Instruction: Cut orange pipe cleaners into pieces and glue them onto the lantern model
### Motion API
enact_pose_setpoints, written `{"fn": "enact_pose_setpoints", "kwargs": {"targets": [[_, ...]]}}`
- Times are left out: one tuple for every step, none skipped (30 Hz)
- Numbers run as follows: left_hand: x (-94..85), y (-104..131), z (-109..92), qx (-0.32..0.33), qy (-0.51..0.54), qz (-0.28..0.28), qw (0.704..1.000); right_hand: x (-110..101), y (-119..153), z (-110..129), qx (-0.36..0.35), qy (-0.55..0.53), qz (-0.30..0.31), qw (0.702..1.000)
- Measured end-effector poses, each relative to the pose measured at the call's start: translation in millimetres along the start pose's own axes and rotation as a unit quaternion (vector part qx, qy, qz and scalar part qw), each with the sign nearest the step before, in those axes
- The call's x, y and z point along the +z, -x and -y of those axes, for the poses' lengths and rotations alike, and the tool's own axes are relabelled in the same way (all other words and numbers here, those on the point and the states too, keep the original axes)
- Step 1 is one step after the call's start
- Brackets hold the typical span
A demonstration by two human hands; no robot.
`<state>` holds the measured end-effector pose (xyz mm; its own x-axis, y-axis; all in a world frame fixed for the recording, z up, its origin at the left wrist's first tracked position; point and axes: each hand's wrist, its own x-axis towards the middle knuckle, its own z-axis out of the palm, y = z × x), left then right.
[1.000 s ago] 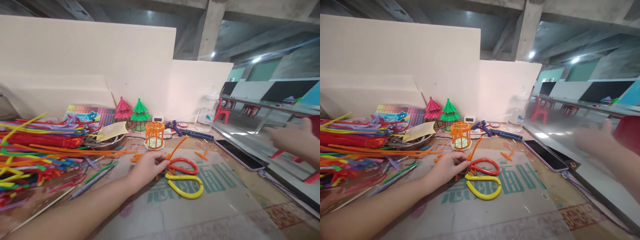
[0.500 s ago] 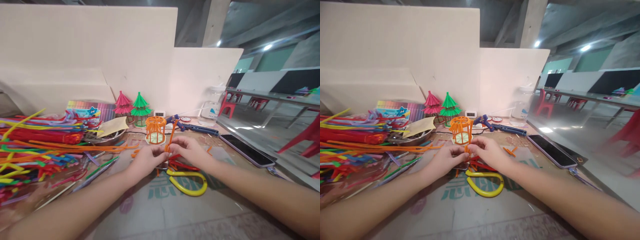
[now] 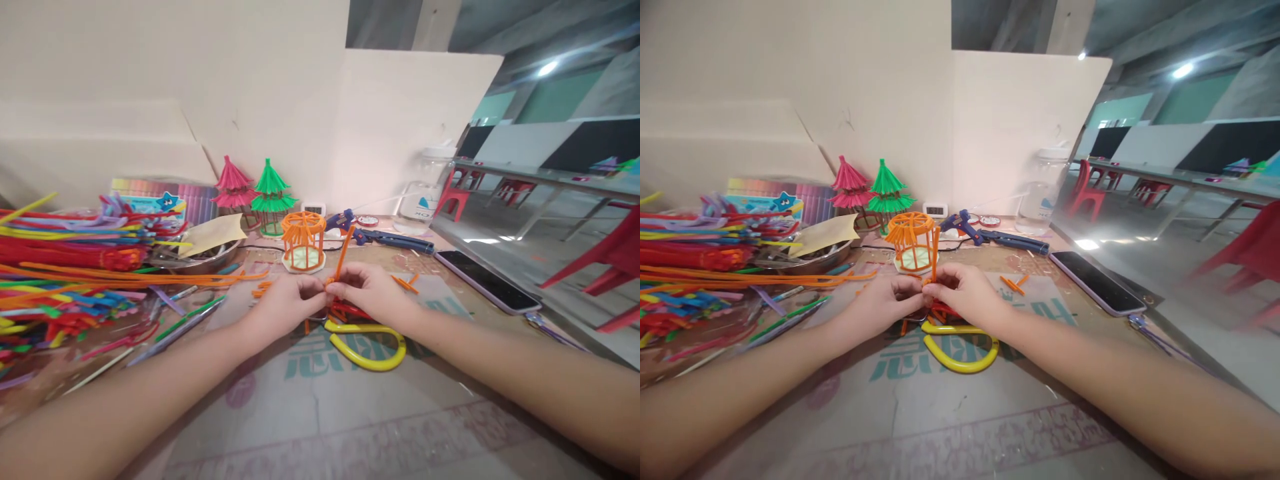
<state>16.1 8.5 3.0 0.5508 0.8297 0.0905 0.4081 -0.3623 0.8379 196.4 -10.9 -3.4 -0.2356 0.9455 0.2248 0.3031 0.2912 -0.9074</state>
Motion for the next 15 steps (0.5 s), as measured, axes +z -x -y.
{"fn": "enact_pose_setpoints", "kwargs": {"targets": [[0.0, 0, 0, 0.002, 0.001, 0.001, 1.0, 1, 0, 0, -0.001, 0.002, -0.004, 1.0], [0.1, 0, 0, 0.003, 0.004, 0.003, 1.0, 2, 0, 1, -0.004, 0.001, -0.008, 1.0], [0.3, 1, 0, 0.004, 0.011, 0.005, 1.0, 1, -1, 1, -0.009, 0.0, -0.013, 1.0], [0.5, 1, 0, 0.002, 0.022, 0.006, 1.0, -1, -2, 3, -0.012, 0.001, -0.014, 1.0], [0.9, 1, 1, -0.001, 0.037, 0.007, 0.999, -5, -4, 5, -0.016, 0.009, -0.009, 1.0], [1.3, 1, 1, -0.008, 0.057, 0.009, 0.998, -12, -7, 9, -0.02, 0.03, 0.002, 0.999], [1.8, 1, 2, -0.017, 0.078, 0.011, 0.997, -22, -10, 12, -0.023, 0.065, 0.017, 0.997], [2.2, 1, 3, -0.026, 0.095, 0.013, 0.995, -35, -13, 17, -0.03, 0.119, 0.035, 0.992], [2.6, 0, 4, -0.035, 0.109, 0.016, 0.993, -48, -16, 20, -0.037, 0.186, 0.041, 0.981], [2.8, 0, 4, -0.042, 0.117, 0.019, 0.992, -63, -19, 24, -0.041, 0.268, 0.042, 0.962], [2.9, 0, 5, -0.047, 0.121, 0.021, 0.991, -78, -20, 26, -0.024, 0.347, 0.046, 0.937], [2.9, 0, 5, -0.05, 0.122, 0.022, 0.991, -91, -22, 27, 0.013, 0.41, 0.061, 0.91], [2.8, -1, 5, -0.051, 0.121, 0.022, 0.991, -103, -23, 27, 0.052, 0.455, 0.078, 0.886], [2.6, -1, 4, -0.052, 0.117, 0.02, 0.992, -113, -24, 26, 0.091, 0.482, 0.102, 0.865], [2.4, -1, 4, -0.052, 0.111, 0.017, 0.992, -120, -24, 24, 0.127, 0.495, 0.123, 0.851]]}}
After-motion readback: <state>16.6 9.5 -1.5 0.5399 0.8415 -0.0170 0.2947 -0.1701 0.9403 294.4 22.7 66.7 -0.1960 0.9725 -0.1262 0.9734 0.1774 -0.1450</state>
